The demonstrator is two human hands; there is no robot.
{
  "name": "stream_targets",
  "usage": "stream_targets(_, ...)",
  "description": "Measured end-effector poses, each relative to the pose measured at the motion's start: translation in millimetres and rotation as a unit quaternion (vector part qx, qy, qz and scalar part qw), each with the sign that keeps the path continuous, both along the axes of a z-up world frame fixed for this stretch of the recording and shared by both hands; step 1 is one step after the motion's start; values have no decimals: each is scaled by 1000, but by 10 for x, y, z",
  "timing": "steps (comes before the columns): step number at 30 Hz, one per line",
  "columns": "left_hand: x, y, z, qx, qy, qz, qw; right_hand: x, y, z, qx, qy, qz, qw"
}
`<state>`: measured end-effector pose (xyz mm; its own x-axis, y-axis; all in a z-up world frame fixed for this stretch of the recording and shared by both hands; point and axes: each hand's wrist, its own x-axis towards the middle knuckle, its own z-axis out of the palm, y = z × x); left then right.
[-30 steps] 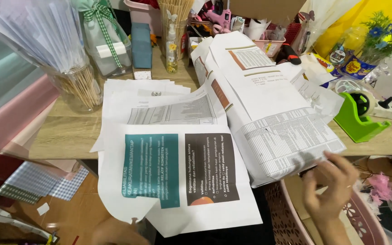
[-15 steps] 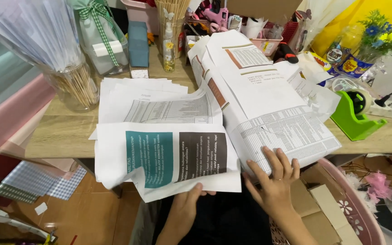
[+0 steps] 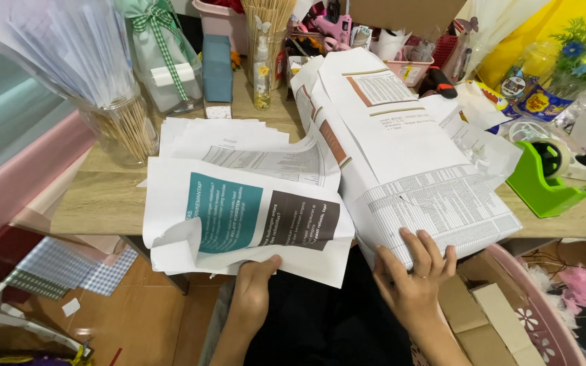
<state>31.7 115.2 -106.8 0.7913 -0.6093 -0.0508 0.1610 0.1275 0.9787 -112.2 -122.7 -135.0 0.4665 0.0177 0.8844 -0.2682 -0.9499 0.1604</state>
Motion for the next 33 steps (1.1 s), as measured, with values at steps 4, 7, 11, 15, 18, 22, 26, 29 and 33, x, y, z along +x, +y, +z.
stream_targets(4,48,22,241,59,62,59,995,-2,-7,-5,0,4,-5,1000)
stream_targets(7,251,56,22,54,116,134,983,-2,-6,-16,6,4,-8,1000)
stream_targets(11,515,500,-460,-234,92,303,919,-11,-9,16,20,19,-17,999)
stream_targets(15,374,568,-49,-278,77,215,933,-104,267,381,132,82,-22,988)
stream_targets(18,188,440,346,-272,155,210,926,-98,422,721,185,45,45,981)
stream_targets(22,22,359,328,-203,190,196,940,-37,548,1031,537,95,279,790)
stream_targets(26,-206,509,400,28,159,98,982,170,515,1100,715,111,403,560)
stream_targets(29,-271,567,242,9,101,72,992,281,394,1112,754,77,399,517)
stream_targets(33,-185,599,-42,-6,-50,61,997,307,323,1175,781,92,368,496)
